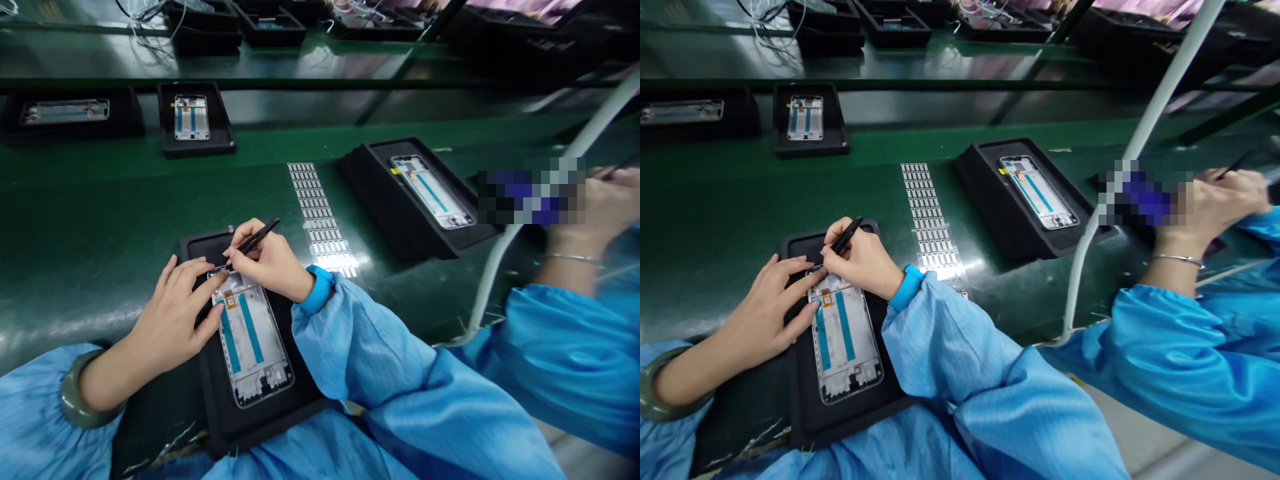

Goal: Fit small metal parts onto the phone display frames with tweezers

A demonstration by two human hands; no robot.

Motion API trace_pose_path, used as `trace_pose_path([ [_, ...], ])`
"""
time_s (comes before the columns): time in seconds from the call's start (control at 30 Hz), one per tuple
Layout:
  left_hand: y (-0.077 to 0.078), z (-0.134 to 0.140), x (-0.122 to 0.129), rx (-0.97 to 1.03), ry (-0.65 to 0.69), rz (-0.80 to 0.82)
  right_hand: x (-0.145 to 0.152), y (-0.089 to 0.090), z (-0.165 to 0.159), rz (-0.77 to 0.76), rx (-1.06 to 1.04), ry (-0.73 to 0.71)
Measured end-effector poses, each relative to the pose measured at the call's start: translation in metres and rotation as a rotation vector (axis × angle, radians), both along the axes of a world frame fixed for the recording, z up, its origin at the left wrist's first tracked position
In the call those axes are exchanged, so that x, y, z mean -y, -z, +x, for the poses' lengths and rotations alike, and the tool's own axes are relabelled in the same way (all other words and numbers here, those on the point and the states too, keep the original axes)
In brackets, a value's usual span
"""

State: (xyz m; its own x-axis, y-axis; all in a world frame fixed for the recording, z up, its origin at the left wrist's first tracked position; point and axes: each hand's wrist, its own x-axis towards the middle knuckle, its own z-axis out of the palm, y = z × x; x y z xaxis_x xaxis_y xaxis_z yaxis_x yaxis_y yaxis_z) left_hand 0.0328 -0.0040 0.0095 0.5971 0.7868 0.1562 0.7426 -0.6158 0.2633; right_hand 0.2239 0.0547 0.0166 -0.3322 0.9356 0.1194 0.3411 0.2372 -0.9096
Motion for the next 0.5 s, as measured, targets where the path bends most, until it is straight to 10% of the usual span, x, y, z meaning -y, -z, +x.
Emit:
trace_pose_path([
  [0.5, -0.0005, 0.0006, 0.0001, 0.006, -0.011, -0.015, 0.0028, -0.0028, -0.0027, 0.195, 0.106, -0.003],
])
